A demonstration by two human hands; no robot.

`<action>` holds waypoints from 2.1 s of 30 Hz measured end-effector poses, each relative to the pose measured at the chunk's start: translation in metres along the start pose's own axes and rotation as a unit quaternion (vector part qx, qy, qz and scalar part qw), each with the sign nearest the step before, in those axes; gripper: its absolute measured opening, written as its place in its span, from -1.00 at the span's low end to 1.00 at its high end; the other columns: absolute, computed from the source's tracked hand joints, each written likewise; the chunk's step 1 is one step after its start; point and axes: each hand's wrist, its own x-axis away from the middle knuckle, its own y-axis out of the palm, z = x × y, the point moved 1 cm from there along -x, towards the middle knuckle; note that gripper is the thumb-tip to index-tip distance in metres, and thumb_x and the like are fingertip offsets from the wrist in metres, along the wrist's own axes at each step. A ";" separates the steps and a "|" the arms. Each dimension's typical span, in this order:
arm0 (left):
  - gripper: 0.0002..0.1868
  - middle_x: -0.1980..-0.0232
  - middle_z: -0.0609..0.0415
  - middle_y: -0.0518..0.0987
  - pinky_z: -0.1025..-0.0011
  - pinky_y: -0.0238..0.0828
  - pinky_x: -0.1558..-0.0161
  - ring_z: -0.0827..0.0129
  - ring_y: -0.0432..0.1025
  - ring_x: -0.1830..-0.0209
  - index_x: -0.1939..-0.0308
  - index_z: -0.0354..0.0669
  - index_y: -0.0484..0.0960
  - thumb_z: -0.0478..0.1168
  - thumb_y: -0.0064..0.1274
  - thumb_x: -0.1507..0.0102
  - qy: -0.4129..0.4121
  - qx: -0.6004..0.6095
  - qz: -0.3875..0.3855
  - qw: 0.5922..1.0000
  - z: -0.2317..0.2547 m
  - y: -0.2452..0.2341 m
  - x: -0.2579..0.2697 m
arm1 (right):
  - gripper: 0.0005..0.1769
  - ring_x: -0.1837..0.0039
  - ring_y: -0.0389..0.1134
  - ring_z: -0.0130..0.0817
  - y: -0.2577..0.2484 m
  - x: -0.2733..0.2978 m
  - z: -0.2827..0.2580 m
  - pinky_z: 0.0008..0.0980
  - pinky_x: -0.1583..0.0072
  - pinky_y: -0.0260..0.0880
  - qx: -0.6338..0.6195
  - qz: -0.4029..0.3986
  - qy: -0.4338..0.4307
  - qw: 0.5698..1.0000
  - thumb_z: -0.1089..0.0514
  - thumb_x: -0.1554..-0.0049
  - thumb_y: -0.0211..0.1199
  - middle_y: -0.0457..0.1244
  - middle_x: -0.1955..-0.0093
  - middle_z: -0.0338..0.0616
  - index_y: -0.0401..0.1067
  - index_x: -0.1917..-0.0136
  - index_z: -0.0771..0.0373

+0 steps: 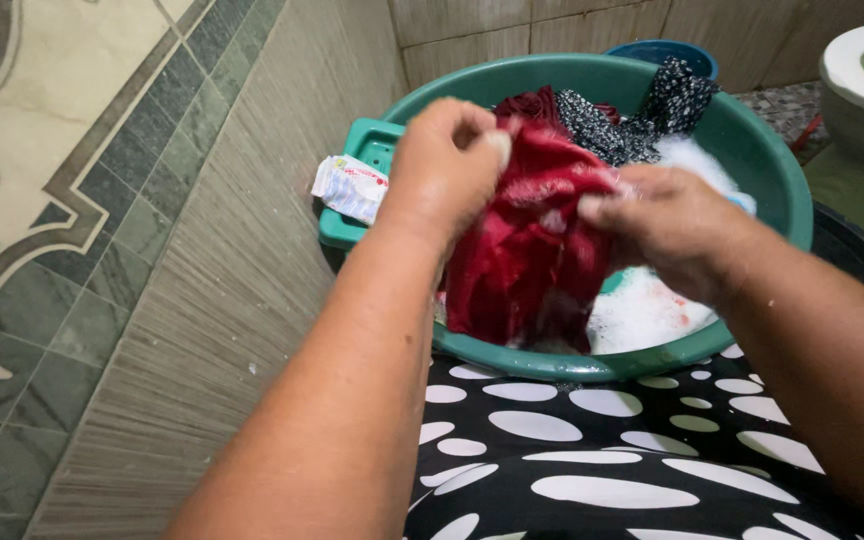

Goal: The person hand-washes several pieces of clothing in a green basin filled with soapy water. They scrub a dark patterned garment, a red shirt, and a white cloth using a blue scrub brush and a green washcloth, then rinse their hands under a tap.

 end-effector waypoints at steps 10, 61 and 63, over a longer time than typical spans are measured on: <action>-0.43 0.14 -0.07 0.68 0.33 0.49 0.06 0.25 0.57 0.16 0.02 -0.18 0.60 -0.01 0.37 0.02 -0.097 -0.092 -0.188 0.973 -0.010 0.039 0.056 | -0.76 0.03 0.52 -0.07 0.011 0.017 -0.043 -0.04 0.00 0.63 -0.153 0.046 -0.165 0.973 0.30 -0.17 0.22 0.37 0.04 0.04 0.36 -0.11 0.42; -0.57 0.16 -0.02 0.66 0.27 0.49 0.03 0.17 0.56 0.13 0.16 -0.23 0.69 -0.14 0.45 0.03 -0.215 -0.170 -0.027 0.961 -0.169 0.023 -0.057 | -0.23 -0.23 0.41 0.08 -0.140 -0.181 0.086 -0.03 -0.17 0.46 0.515 0.144 -0.001 0.845 0.06 0.00 0.54 0.33 -0.28 0.12 0.39 -0.46 -0.05; -0.51 0.11 -0.04 0.66 0.24 0.47 -0.06 0.11 0.56 0.04 0.09 -0.17 0.66 -0.04 0.41 0.00 -0.224 -0.251 -0.020 0.941 -0.182 0.028 -0.054 | -0.14 -0.27 0.41 0.04 -0.145 -0.189 0.124 -0.06 -0.30 0.41 0.597 0.106 0.080 0.791 -0.06 0.04 0.56 0.35 -0.30 0.10 0.36 -0.51 -0.21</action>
